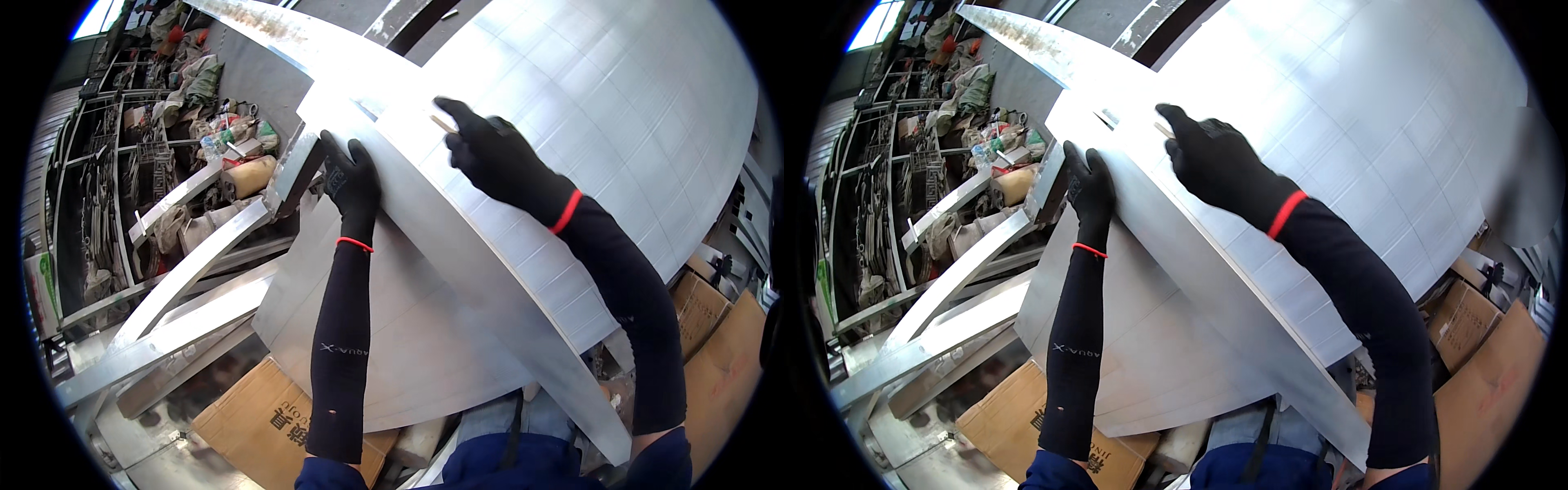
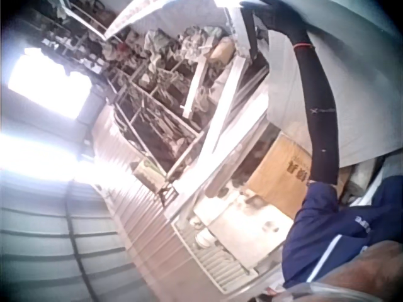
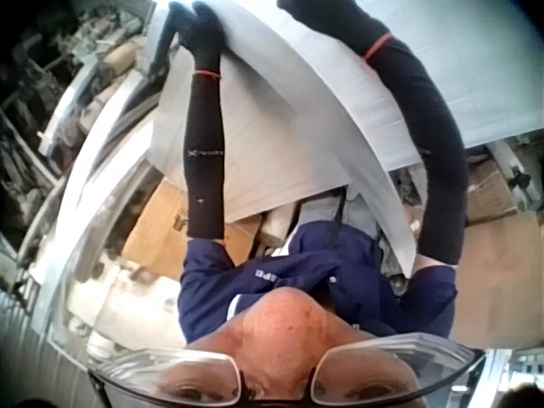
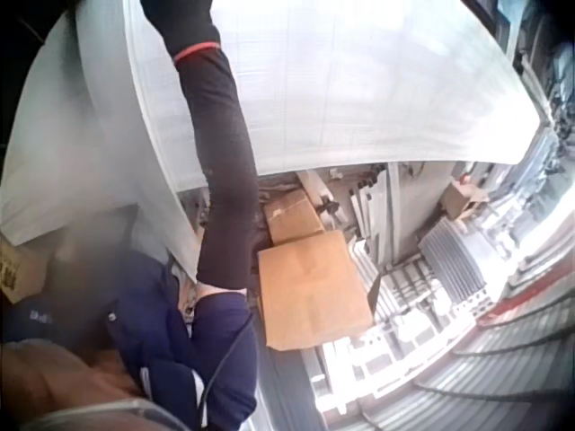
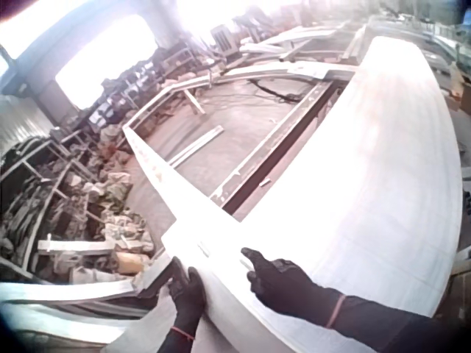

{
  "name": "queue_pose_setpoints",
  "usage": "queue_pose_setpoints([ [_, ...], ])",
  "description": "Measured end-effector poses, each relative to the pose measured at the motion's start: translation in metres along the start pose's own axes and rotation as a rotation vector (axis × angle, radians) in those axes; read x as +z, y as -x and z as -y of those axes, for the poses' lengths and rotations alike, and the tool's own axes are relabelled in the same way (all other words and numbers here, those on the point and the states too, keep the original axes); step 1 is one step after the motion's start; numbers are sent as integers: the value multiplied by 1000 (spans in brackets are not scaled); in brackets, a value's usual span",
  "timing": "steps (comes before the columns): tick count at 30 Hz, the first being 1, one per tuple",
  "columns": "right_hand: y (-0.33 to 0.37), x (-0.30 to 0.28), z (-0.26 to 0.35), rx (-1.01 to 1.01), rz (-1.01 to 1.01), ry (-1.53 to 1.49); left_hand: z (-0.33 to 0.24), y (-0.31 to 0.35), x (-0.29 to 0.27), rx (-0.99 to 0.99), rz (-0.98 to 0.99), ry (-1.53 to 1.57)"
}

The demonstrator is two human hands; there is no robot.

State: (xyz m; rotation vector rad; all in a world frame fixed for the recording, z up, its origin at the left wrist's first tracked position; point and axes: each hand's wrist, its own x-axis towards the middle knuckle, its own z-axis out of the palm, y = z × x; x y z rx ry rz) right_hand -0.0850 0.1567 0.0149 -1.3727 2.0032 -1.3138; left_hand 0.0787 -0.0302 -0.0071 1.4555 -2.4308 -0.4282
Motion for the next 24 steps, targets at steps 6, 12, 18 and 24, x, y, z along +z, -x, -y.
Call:
queue_pose_setpoints([
  [6, -56, 46, -11, -114, -99, 64, -24, 4, -7, -54, 52, 26],
  [12, -69, 56, -5, -40, -30, 172, -6, 3, 3, 95, -117, -16],
  [18, -69, 56, -8, -67, -33, 202, -11, 4, 1, 40, -56, 1],
  [24, -70, 59, -7, -87, -37, 222, -8, 4, 0, 39, -39, 89],
])
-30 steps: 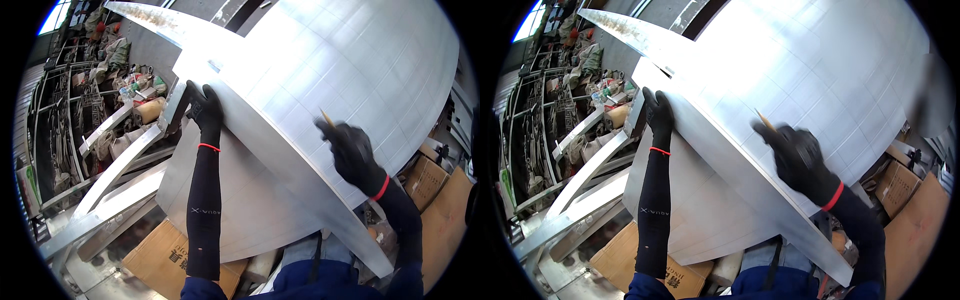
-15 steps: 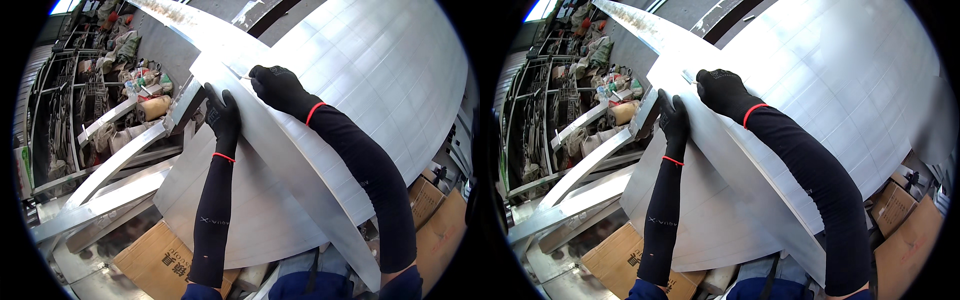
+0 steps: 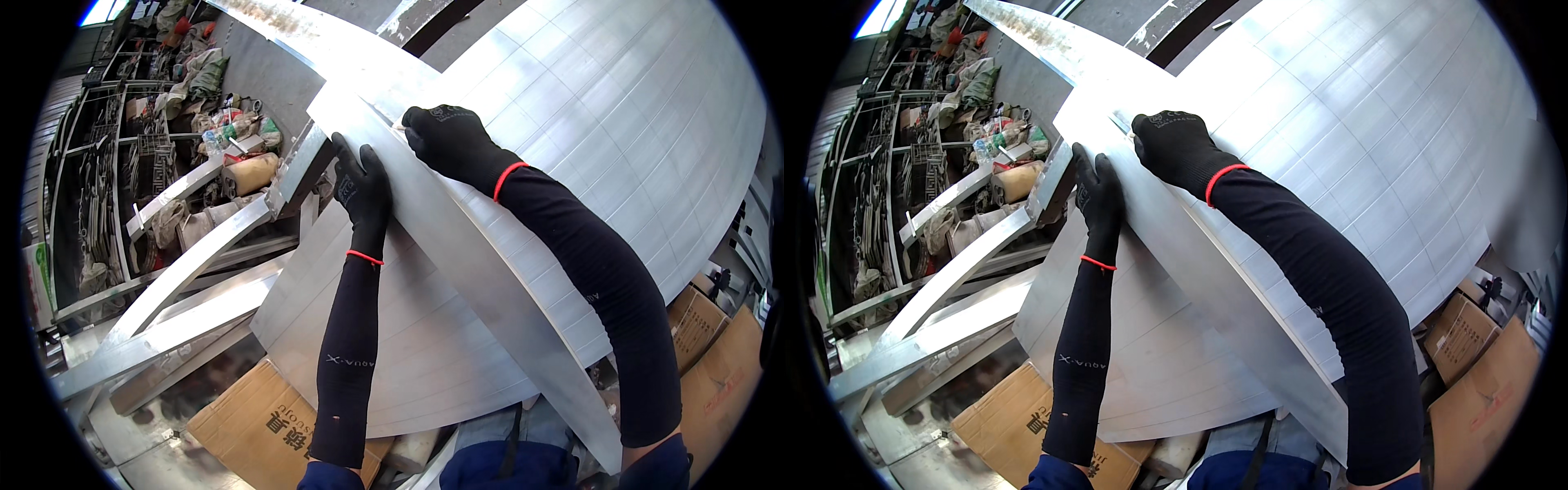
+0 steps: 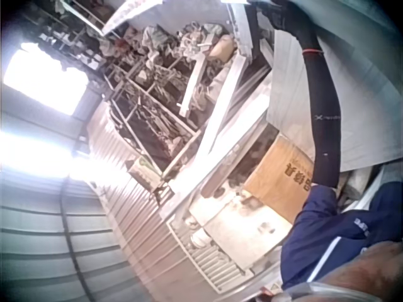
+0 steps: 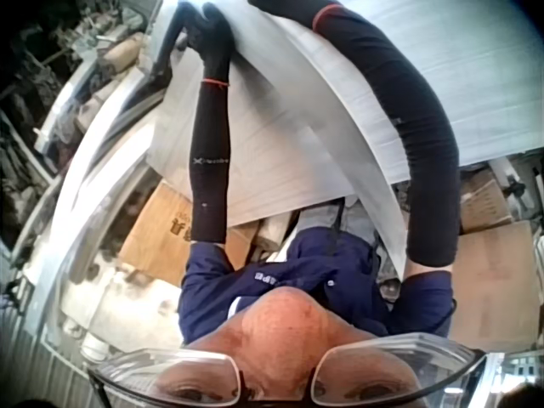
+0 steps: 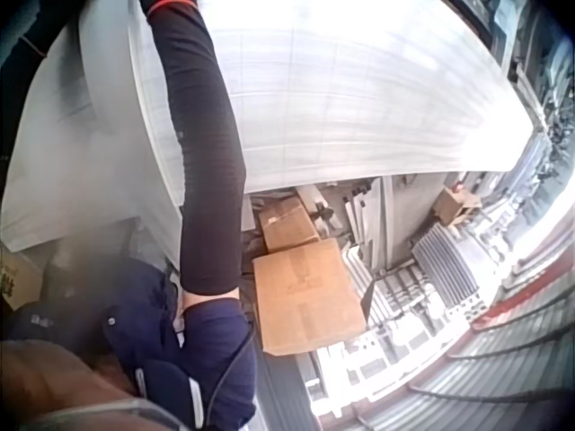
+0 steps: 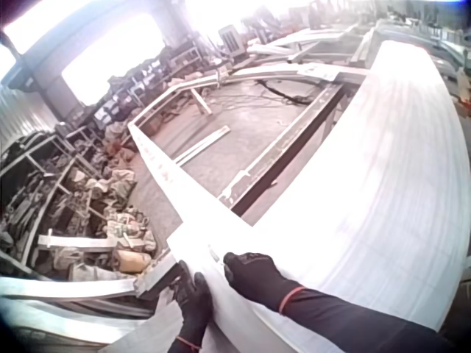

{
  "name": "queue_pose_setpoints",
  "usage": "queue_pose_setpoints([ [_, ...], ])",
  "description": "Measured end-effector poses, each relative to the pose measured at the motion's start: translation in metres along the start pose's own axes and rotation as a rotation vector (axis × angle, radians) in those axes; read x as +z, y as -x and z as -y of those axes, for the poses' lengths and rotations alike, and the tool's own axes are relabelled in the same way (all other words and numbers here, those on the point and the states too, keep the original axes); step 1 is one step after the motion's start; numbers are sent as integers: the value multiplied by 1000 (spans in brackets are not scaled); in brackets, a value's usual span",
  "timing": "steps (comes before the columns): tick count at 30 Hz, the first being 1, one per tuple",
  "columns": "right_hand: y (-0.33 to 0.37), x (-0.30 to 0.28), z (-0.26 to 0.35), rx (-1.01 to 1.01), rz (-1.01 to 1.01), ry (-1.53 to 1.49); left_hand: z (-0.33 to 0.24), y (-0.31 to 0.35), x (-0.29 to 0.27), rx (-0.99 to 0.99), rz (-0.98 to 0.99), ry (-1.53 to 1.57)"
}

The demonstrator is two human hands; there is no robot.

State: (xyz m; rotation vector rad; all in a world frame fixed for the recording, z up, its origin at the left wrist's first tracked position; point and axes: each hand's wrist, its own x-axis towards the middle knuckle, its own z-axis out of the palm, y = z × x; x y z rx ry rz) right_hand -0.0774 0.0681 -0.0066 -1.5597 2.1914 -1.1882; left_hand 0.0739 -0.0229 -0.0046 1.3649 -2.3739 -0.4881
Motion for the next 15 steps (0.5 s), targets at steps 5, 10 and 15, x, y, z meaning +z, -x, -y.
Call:
queue_pose_setpoints([
  [5, -1, 3, -2, -11, 6, 32, 0, -1, 0, -3, 10, 6],
  [10, 1, 2, -4, -20, -9, 36, -10, 1, -5, -38, 35, 33],
  [15, 2, 3, -3, -33, -6, 35, -4, 1, -3, -15, 1, 43],
])
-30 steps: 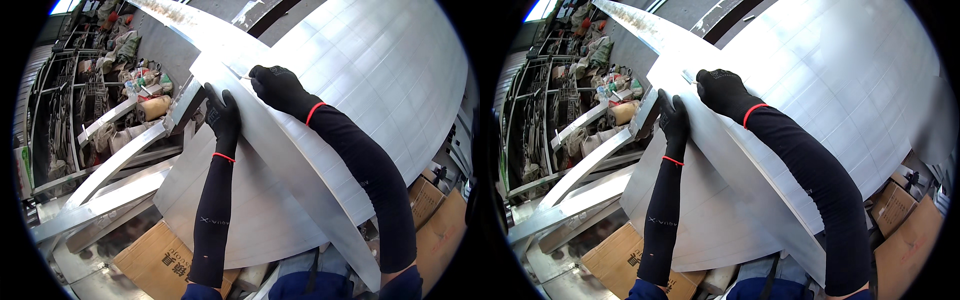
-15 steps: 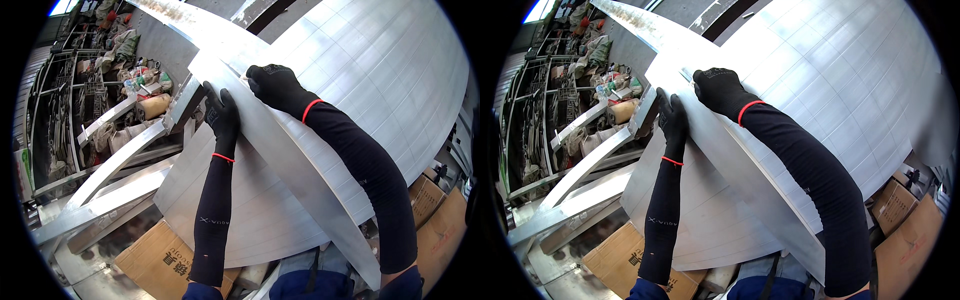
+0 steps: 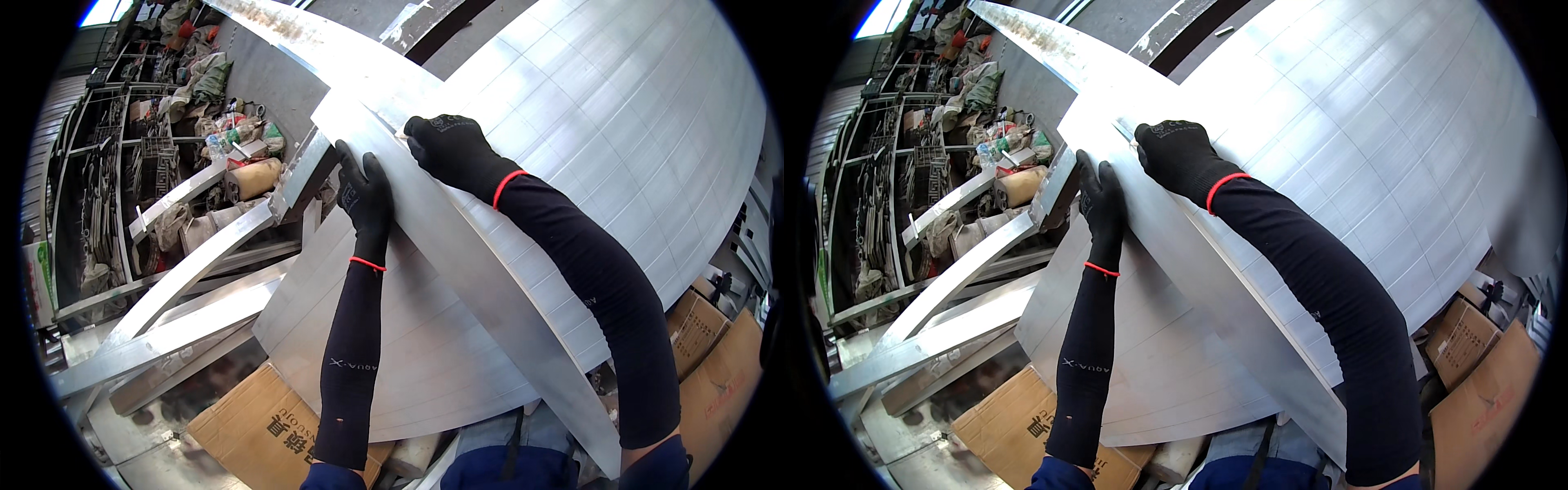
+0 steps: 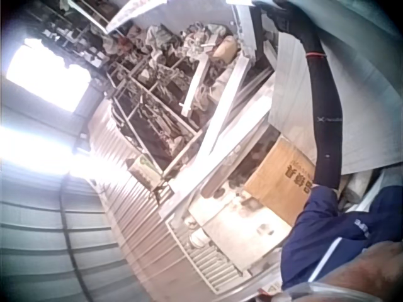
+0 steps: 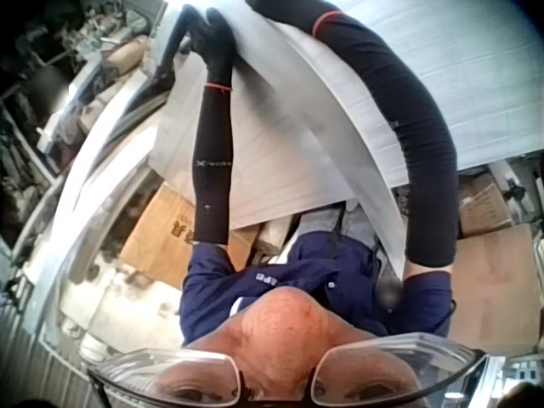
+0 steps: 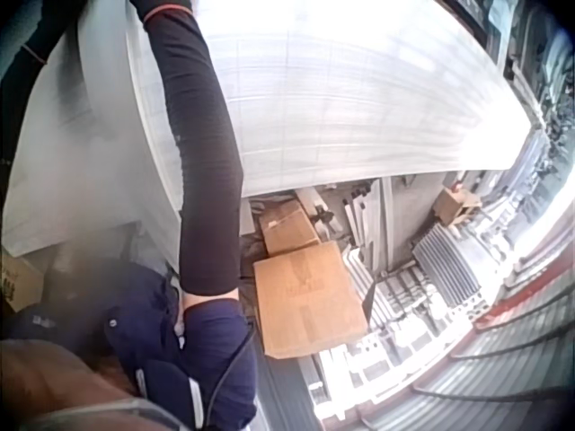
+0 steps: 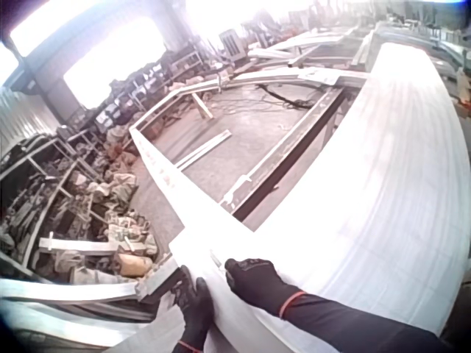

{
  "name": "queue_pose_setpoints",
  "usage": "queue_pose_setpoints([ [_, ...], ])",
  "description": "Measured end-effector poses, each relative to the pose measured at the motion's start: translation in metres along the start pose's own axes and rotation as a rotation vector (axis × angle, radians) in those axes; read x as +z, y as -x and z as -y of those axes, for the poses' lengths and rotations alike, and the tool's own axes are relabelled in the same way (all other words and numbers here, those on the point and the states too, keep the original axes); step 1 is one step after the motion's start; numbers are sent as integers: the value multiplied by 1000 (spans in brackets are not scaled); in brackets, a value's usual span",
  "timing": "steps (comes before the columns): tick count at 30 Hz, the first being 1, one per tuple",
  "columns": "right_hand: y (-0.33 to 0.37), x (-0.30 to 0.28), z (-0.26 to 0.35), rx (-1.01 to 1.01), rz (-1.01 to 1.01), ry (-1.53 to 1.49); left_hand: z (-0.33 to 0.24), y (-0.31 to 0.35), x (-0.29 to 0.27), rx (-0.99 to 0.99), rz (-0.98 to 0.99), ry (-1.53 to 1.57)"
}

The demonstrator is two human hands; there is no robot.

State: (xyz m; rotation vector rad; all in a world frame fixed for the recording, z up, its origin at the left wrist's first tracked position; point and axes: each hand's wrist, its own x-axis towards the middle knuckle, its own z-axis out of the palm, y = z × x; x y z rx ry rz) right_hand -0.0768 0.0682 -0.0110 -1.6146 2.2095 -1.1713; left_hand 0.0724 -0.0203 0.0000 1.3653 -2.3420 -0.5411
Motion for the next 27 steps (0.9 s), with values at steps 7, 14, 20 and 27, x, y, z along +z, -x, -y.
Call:
queue_pose_setpoints([
  [7, -1, 1, -1, 2, 6, 5, 2, -1, 1, -6, 11, -9],
  [14, 0, 2, -2, -42, -15, 56, 3, -2, 3, 12, 5, -82],
  [20, 34, -16, 6, -112, 31, 66, 4, -2, 4, 61, -53, -198],
  [27, 110, -54, 10, -64, 221, 118, 12, -1, 12, 54, 65, -227],
])
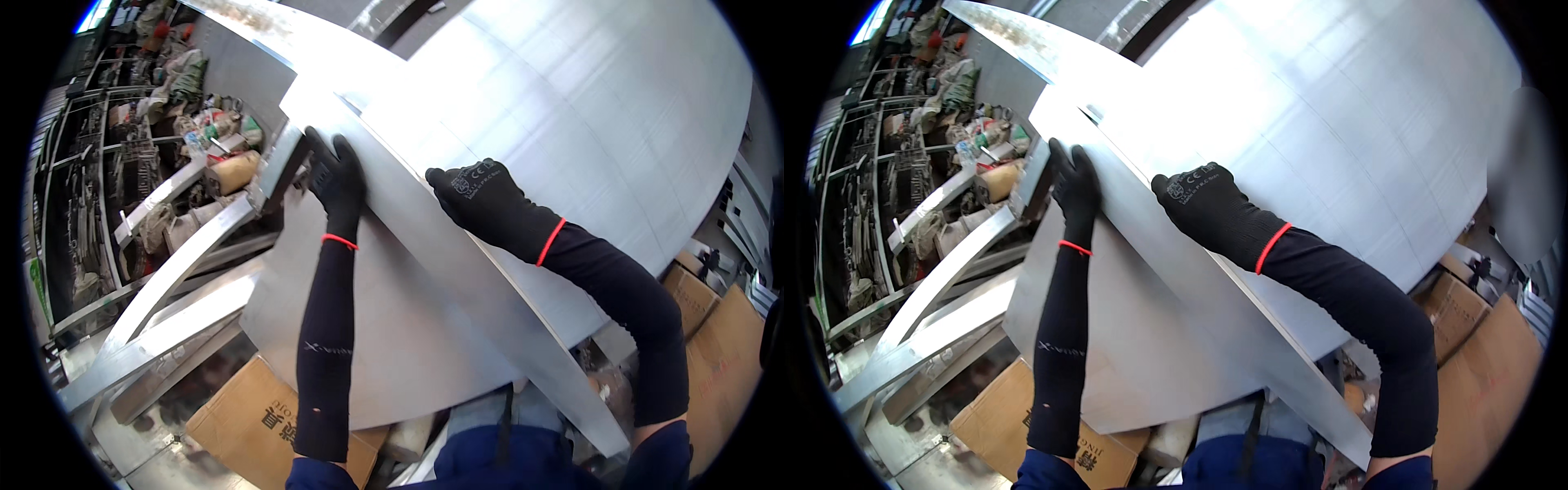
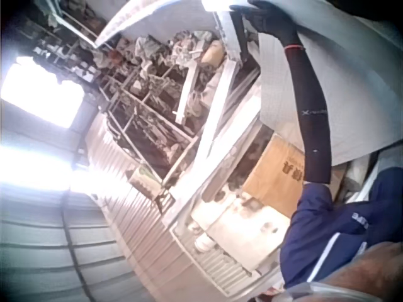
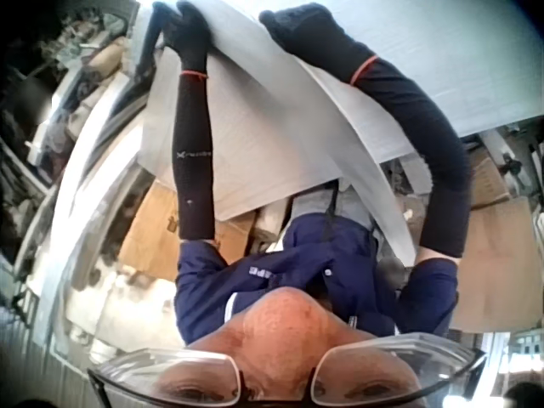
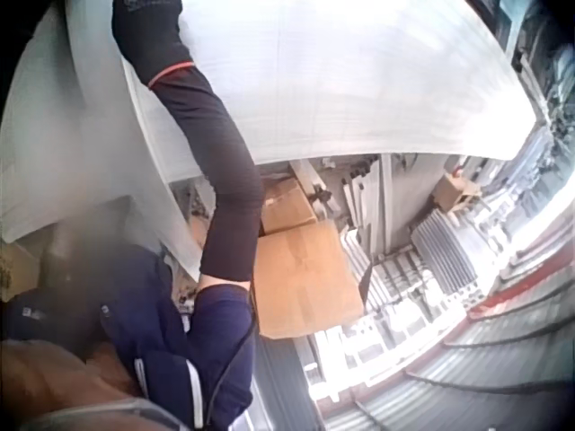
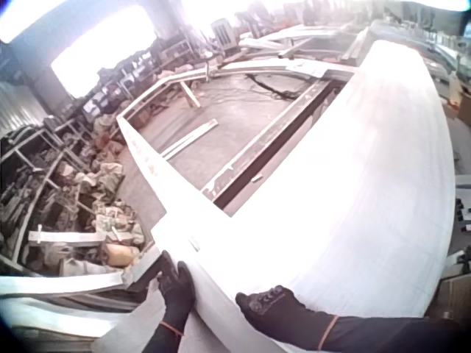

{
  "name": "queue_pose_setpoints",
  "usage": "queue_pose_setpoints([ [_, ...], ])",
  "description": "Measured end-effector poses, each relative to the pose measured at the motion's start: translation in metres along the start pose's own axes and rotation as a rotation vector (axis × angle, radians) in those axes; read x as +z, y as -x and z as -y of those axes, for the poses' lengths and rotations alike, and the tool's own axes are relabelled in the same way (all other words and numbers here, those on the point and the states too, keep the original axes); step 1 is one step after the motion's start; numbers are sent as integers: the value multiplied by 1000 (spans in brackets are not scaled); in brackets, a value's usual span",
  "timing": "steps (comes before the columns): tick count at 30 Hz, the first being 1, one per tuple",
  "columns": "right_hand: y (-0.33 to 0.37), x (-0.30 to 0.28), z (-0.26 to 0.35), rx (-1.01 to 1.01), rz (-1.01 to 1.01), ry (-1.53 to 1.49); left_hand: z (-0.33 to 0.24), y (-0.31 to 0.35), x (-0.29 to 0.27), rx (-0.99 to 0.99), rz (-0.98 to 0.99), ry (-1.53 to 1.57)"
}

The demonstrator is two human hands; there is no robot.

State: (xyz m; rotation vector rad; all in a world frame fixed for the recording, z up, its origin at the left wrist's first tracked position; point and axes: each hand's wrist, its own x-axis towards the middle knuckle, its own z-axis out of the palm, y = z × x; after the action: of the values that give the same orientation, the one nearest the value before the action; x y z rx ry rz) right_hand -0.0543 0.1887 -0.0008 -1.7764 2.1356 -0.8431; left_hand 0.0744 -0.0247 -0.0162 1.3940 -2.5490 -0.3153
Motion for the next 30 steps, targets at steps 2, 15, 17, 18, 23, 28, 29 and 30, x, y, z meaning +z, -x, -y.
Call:
queue_pose_setpoints([
  [2, 25, -10, 7, -40, 55, 20, 24, -2, 6, 166, -154, -75],
  [15, 169, -59, 21, -89, 246, -9, 8, -13, -5, 18, -15, -5],
  [17, 185, -66, 24, -82, 256, 24, 6, -12, -7, 23, -9, 5],
  [18, 193, -69, 26, -79, 260, 41, 4, -11, -8, 12, 0, 3],
  [23, 246, -92, 35, -67, 432, 57, 2, -12, -8, 8, -2, -6],
  [28, 293, -146, 56, 356, 460, -304, 3, -12, -3, 8, -18, 22],
  [29, 306, -151, 64, 441, 464, -345, 2, -12, -2, 9, -18, 32],
  [30, 318, -149, 72, 463, 379, -342, 4, -16, -3, 10, -25, 39],
])
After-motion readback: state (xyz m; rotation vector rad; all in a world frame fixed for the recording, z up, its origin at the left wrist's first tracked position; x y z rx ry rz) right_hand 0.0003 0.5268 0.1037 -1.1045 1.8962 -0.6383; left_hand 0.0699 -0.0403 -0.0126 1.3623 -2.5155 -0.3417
